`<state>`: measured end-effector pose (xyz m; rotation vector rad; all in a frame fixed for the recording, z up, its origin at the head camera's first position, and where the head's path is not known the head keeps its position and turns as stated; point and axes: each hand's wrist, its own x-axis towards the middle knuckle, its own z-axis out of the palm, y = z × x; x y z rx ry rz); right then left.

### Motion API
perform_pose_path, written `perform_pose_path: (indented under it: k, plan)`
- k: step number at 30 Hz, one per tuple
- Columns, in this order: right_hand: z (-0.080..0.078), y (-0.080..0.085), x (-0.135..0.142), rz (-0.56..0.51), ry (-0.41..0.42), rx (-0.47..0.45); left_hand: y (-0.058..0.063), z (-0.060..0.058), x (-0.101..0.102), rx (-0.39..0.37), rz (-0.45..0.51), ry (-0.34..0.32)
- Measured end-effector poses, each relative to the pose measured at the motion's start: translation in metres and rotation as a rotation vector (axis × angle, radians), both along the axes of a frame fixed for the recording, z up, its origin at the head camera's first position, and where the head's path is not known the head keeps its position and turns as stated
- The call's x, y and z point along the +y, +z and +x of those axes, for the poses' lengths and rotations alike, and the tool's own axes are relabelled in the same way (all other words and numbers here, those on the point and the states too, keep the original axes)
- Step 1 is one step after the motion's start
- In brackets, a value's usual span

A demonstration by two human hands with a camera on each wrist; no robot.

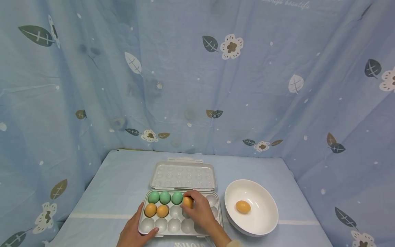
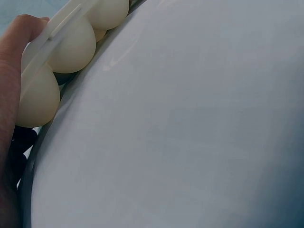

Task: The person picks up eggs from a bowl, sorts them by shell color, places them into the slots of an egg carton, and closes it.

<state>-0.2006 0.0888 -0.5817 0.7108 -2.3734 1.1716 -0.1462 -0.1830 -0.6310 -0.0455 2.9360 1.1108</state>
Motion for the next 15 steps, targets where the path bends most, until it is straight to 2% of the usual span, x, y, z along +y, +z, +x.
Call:
perform_pose_path:
  k: [8,15]
  plan:
    - [0.005,-0.006,-0.019,0.032,0.021,-0.051,0.002,0.000,0.001,-0.012,0.000,0.007]
    - [0.007,-0.017,-0.031,0.037,0.044,-0.011,0.001,-0.001,0.000,-0.021,0.004,0.005]
